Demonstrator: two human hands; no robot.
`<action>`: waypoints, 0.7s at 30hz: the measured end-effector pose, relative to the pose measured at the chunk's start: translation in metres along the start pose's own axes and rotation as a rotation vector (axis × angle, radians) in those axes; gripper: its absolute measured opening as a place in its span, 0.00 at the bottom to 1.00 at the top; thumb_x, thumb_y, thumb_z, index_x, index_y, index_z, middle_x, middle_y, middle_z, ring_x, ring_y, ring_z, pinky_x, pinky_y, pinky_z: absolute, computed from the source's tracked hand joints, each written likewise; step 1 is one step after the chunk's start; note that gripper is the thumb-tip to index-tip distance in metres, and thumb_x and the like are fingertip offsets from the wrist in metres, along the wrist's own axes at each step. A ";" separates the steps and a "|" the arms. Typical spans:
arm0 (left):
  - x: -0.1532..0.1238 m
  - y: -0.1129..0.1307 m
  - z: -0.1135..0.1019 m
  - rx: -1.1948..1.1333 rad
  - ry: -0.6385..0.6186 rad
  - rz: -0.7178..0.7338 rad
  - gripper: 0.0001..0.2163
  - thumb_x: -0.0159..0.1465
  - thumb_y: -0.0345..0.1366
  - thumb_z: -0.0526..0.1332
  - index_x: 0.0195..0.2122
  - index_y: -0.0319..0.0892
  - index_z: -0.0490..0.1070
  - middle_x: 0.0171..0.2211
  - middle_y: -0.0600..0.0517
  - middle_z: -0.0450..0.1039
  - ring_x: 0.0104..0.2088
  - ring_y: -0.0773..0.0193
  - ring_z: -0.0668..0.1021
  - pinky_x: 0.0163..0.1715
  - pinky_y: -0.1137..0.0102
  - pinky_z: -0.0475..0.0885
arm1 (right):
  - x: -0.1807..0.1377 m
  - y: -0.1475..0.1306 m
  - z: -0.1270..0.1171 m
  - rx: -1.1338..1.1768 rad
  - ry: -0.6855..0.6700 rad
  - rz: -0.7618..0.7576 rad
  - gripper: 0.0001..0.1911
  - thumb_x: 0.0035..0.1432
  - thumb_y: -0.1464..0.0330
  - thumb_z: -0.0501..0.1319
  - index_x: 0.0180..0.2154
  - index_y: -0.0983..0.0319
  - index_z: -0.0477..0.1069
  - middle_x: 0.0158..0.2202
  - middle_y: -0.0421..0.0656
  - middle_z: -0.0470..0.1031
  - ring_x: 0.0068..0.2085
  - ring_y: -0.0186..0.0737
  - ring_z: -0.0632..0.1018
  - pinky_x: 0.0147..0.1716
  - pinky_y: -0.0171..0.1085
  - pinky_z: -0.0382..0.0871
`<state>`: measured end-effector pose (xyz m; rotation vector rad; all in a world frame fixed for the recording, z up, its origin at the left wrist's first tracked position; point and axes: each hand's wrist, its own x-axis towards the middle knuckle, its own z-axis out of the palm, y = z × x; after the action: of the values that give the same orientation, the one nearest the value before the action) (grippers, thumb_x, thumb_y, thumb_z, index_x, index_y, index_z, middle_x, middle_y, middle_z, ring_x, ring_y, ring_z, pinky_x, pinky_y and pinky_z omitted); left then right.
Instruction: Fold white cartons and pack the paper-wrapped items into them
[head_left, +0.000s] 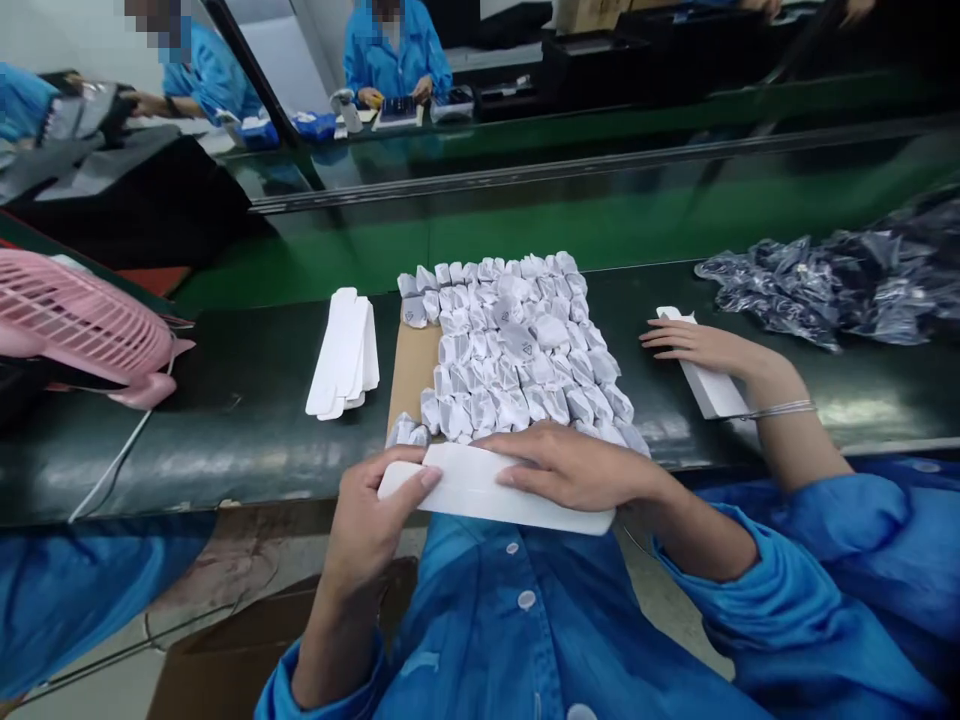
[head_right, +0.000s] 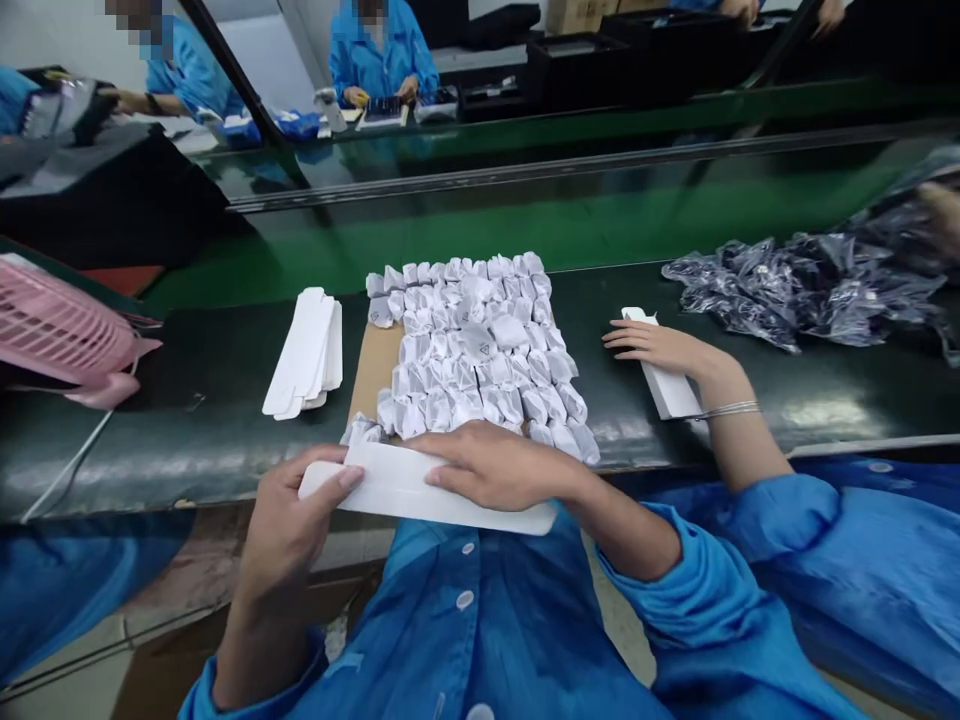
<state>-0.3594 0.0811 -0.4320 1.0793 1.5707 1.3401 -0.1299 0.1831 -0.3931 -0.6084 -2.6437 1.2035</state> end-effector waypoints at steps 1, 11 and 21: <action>0.001 -0.003 -0.003 0.058 0.017 -0.035 0.14 0.54 0.43 0.72 0.36 0.40 0.78 0.30 0.51 0.77 0.29 0.63 0.76 0.27 0.73 0.70 | -0.004 -0.002 0.006 -0.138 0.035 0.010 0.24 0.69 0.63 0.56 0.63 0.61 0.63 0.50 0.47 0.78 0.45 0.45 0.79 0.42 0.41 0.71; -0.019 -0.011 -0.007 0.036 -0.357 -0.245 0.13 0.61 0.44 0.66 0.43 0.42 0.78 0.31 0.51 0.79 0.26 0.63 0.79 0.25 0.70 0.77 | -0.036 -0.010 0.047 -0.819 0.313 -0.258 0.26 0.68 0.64 0.54 0.59 0.78 0.65 0.48 0.59 0.77 0.44 0.52 0.78 0.37 0.46 0.75; -0.042 -0.011 -0.002 0.152 -0.060 0.047 0.10 0.63 0.37 0.65 0.45 0.46 0.79 0.33 0.52 0.82 0.25 0.64 0.81 0.22 0.74 0.75 | -0.048 -0.003 0.069 -0.871 0.506 -0.251 0.18 0.66 0.72 0.57 0.53 0.76 0.69 0.45 0.58 0.80 0.46 0.51 0.81 0.45 0.45 0.77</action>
<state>-0.3485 0.0397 -0.4412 1.2447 1.6329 1.2229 -0.1098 0.1138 -0.4357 -0.5568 -2.5612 -0.2123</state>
